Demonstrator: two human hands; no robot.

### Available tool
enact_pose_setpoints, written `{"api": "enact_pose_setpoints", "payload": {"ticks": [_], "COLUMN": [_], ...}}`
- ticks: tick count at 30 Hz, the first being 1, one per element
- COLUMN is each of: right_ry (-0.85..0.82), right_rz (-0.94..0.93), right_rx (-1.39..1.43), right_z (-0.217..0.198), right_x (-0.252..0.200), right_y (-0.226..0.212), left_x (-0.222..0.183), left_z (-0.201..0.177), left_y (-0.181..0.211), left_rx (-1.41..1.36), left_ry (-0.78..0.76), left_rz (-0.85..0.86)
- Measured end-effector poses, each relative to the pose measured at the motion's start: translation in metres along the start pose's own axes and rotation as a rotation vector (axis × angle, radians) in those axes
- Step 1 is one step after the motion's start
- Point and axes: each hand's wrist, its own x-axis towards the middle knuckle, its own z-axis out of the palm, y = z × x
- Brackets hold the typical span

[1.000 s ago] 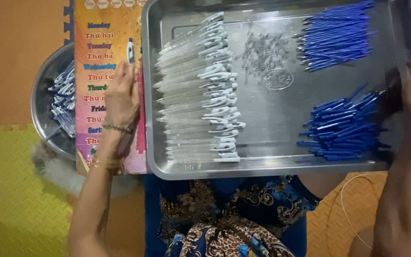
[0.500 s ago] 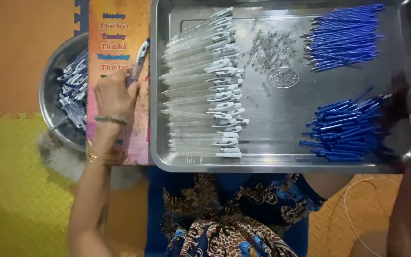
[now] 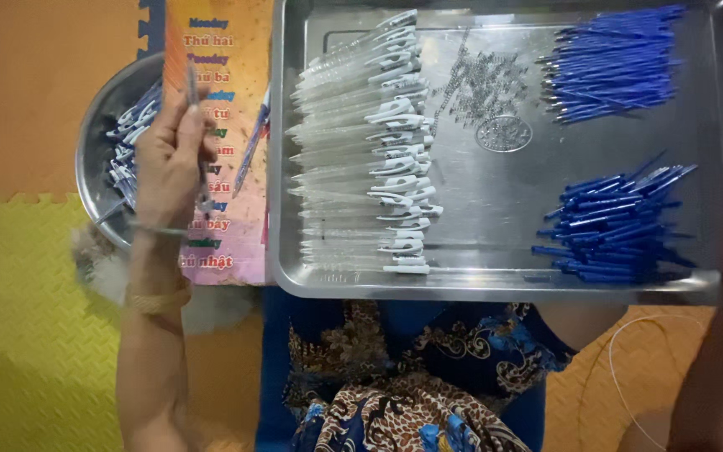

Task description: The person assembles ballpoint pens by hand on a metal tray, inserting ink cartridges into pen bodies and attaching the clips.

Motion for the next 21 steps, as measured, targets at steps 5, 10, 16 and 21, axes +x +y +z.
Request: {"api": "enact_pose_setpoints", "payload": {"ticks": [5,10,16,21], "right_ry": [-0.066,-0.294,-0.411,-0.302], "right_rz": [-0.068,-0.098,-0.075,-0.052], "right_rx": [-0.567,-0.447,-0.382,-0.385], "right_z": [0.127,0.228,0.264,0.270], "right_x": [0.028,0.063,0.082,0.096], "right_y": [-0.140,-0.181,-0.191,-0.141], "left_x": [-0.003,-0.002,-0.006,-0.010], "left_z": [0.034,0.088,0.118,0.143], "left_y": [0.037,0.045,0.021,0.017], "left_rx": [-0.345,-0.715,-0.824,-0.969], "left_ry": [-0.158,-0.183,-0.317,-0.398], "left_rz": [-0.181,-0.381,-0.512,-0.581]}}
